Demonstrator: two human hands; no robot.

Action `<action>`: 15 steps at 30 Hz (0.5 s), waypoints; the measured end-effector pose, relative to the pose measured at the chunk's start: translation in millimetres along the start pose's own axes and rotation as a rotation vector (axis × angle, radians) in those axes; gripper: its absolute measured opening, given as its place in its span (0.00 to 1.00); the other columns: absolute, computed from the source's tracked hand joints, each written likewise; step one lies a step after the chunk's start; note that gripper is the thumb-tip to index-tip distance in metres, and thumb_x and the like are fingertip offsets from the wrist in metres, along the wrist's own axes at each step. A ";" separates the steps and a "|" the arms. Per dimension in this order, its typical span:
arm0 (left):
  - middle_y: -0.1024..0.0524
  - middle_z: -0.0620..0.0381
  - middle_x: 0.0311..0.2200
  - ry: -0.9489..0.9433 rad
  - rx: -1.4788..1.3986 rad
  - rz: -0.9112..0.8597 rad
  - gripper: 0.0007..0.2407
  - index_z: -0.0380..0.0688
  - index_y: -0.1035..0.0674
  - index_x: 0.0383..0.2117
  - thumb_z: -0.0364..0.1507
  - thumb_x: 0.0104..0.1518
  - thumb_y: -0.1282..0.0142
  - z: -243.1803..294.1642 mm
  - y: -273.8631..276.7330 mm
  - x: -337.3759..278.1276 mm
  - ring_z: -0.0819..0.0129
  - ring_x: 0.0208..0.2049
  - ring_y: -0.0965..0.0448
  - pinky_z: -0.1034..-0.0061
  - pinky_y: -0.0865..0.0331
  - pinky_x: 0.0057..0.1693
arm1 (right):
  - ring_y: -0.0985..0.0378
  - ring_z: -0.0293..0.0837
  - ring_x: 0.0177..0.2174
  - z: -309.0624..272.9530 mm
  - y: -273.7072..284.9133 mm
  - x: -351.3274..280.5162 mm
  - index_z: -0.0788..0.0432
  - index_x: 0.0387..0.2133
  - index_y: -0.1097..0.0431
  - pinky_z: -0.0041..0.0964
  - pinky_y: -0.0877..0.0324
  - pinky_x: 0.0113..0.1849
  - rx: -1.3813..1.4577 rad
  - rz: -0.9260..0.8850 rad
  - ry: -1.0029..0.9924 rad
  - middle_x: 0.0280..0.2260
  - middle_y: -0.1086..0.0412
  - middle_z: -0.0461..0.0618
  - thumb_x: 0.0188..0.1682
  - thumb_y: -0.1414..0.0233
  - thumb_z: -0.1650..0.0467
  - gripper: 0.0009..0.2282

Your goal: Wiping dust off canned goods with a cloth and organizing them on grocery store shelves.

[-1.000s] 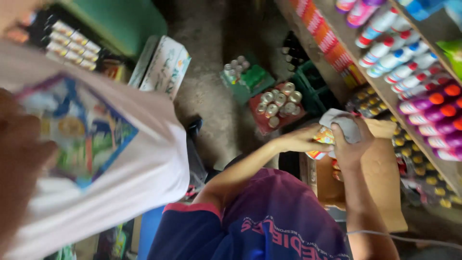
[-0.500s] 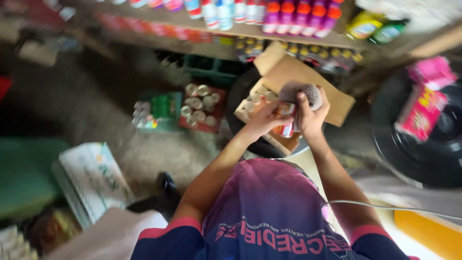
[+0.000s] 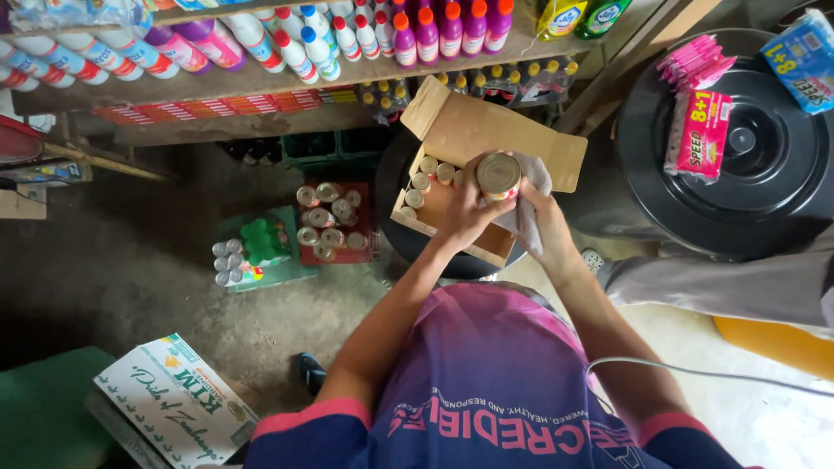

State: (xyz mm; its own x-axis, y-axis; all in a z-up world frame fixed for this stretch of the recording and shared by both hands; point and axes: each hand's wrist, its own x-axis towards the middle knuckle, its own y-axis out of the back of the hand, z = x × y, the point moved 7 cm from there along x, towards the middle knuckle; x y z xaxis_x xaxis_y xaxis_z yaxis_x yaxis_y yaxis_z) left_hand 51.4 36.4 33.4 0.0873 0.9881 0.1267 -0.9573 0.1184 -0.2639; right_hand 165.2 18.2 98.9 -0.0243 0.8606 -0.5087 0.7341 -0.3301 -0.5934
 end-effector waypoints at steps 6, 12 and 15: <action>0.34 0.35 0.62 0.107 0.213 0.128 0.42 0.40 0.39 0.67 0.36 0.45 0.26 -7.3 8.4 -7.6 0.39 0.65 0.35 0.48 0.42 0.71 | 0.24 0.39 0.35 -13.8 -21.5 -7.7 0.65 0.43 0.27 0.37 0.26 0.39 -0.416 -0.020 0.131 0.35 0.28 0.50 0.48 0.38 0.71 0.12; 0.34 0.44 0.61 0.066 -0.079 0.108 0.37 0.44 0.39 0.67 0.33 0.53 0.28 18.1 11.2 -2.1 0.55 0.65 0.34 0.56 0.40 0.71 | 0.25 0.39 0.29 -24.8 46.6 30.8 0.59 0.41 0.26 0.38 0.27 0.31 -0.517 0.068 0.449 0.30 0.29 0.47 0.52 0.40 0.69 0.08; 0.30 0.43 0.57 0.186 -0.196 0.009 0.30 0.44 0.34 0.64 0.38 0.57 0.34 28.6 1.1 -1.4 0.51 0.61 0.30 0.50 0.34 0.66 | 0.31 0.47 0.50 -37.2 34.9 29.9 0.64 0.49 0.30 0.51 0.33 0.52 -0.768 -0.188 0.669 0.44 0.30 0.55 0.55 0.43 0.62 0.17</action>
State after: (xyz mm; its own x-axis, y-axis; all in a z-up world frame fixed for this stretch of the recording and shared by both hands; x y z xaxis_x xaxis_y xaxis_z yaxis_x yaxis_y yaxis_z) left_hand 42.3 32.3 60.3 0.1450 0.9882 -0.0493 -0.8880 0.1080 -0.4470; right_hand 215.3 46.8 86.1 0.0267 0.9897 0.1405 0.9982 -0.0340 0.0496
